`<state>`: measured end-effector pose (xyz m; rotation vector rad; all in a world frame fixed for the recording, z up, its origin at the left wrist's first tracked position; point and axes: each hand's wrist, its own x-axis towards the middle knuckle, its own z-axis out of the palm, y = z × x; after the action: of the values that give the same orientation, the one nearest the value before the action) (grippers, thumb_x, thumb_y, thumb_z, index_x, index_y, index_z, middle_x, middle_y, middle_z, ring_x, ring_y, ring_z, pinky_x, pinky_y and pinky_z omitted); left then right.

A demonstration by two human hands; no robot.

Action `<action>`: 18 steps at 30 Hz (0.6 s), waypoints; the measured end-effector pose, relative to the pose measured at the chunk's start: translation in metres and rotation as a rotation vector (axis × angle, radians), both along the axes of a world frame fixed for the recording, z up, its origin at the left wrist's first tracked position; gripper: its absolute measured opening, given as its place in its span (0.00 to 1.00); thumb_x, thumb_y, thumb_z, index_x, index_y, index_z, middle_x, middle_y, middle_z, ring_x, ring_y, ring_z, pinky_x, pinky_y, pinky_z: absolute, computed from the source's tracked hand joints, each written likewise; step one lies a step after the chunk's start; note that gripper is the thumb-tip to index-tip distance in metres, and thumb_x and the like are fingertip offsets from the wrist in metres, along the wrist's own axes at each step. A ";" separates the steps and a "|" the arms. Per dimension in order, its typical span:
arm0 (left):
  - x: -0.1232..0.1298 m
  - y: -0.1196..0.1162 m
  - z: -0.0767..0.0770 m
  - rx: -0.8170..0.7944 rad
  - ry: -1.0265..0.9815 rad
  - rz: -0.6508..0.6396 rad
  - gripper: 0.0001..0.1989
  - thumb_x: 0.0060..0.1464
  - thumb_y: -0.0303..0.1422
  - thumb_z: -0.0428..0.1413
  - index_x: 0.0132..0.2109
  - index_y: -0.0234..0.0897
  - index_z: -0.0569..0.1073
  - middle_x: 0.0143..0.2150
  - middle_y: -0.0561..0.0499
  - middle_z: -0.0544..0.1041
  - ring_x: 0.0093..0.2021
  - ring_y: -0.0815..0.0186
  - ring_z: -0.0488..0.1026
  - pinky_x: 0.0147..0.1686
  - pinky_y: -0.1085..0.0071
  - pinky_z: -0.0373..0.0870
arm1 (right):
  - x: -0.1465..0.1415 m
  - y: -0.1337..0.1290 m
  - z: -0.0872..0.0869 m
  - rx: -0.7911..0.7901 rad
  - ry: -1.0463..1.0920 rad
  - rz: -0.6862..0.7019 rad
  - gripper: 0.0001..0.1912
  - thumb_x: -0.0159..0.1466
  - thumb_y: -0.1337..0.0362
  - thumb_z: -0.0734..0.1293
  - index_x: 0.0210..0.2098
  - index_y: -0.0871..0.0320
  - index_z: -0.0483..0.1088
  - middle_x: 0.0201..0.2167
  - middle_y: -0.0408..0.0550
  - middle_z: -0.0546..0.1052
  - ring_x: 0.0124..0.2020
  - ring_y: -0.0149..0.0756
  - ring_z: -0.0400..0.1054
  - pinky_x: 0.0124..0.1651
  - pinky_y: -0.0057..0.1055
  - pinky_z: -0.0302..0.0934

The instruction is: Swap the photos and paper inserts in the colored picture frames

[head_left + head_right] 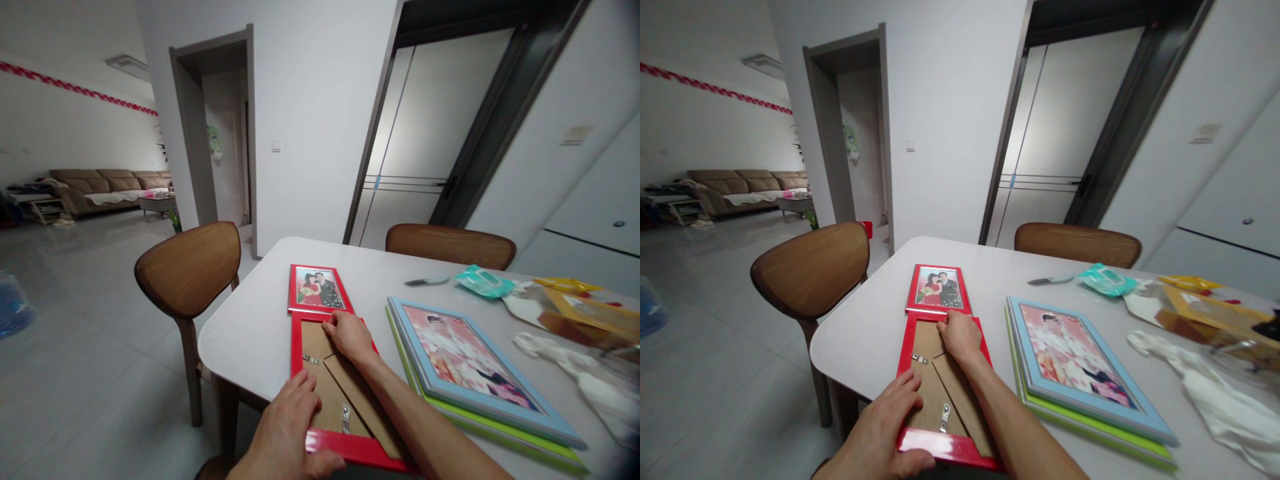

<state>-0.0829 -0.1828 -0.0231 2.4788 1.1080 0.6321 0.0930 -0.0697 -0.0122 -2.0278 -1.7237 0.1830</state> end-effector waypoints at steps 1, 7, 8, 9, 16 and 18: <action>0.000 0.000 0.002 -0.005 0.003 -0.003 0.28 0.36 0.45 0.59 0.43 0.30 0.67 0.53 0.35 0.63 0.55 0.50 0.55 0.51 0.56 0.57 | 0.000 0.000 0.001 0.007 0.014 -0.003 0.11 0.51 0.57 0.61 0.23 0.59 0.69 0.25 0.51 0.74 0.29 0.36 0.66 0.29 0.28 0.51; 0.019 -0.004 0.018 -0.095 0.111 -0.015 0.35 0.30 0.38 0.64 0.49 0.31 0.64 0.55 0.32 0.59 0.55 0.45 0.53 0.51 0.47 0.51 | 0.006 -0.011 0.014 0.089 0.192 0.107 0.17 0.55 0.57 0.55 0.22 0.60 0.69 0.23 0.49 0.73 0.26 0.34 0.66 0.30 0.28 0.54; 0.024 -0.004 0.017 -0.095 0.129 -0.036 0.35 0.31 0.37 0.63 0.49 0.31 0.64 0.55 0.33 0.58 0.55 0.45 0.52 0.51 0.47 0.51 | 0.010 -0.016 0.017 0.107 0.232 0.133 0.18 0.56 0.56 0.54 0.24 0.60 0.69 0.24 0.49 0.74 0.27 0.34 0.66 0.31 0.28 0.55; 0.027 -0.004 0.015 -0.087 0.130 -0.056 0.32 0.33 0.35 0.63 0.48 0.33 0.65 0.55 0.34 0.58 0.56 0.46 0.52 0.51 0.48 0.51 | 0.016 -0.022 0.020 0.124 0.268 0.153 0.18 0.57 0.56 0.53 0.26 0.60 0.69 0.26 0.48 0.74 0.28 0.33 0.66 0.32 0.27 0.56; 0.017 -0.003 -0.002 0.044 -0.032 -0.138 0.18 0.45 0.30 0.54 0.46 0.39 0.66 0.52 0.42 0.65 0.52 0.55 0.61 0.51 0.57 0.57 | 0.061 -0.083 0.029 0.193 0.948 -0.051 0.18 0.52 0.55 0.59 0.37 0.59 0.66 0.36 0.51 0.73 0.34 0.35 0.67 0.34 0.30 0.61; 0.014 -0.006 0.006 0.082 -0.172 -0.084 0.16 0.44 0.31 0.54 0.44 0.40 0.66 0.52 0.44 0.66 0.51 0.55 0.62 0.52 0.57 0.56 | 0.054 -0.099 0.024 0.191 1.260 -0.094 0.19 0.51 0.54 0.62 0.38 0.58 0.64 0.35 0.49 0.73 0.33 0.35 0.68 0.35 0.31 0.61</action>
<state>-0.0691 -0.1886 -0.0168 2.4698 0.9262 0.8634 0.1469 -0.1691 0.0122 -1.2860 -0.7790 0.9664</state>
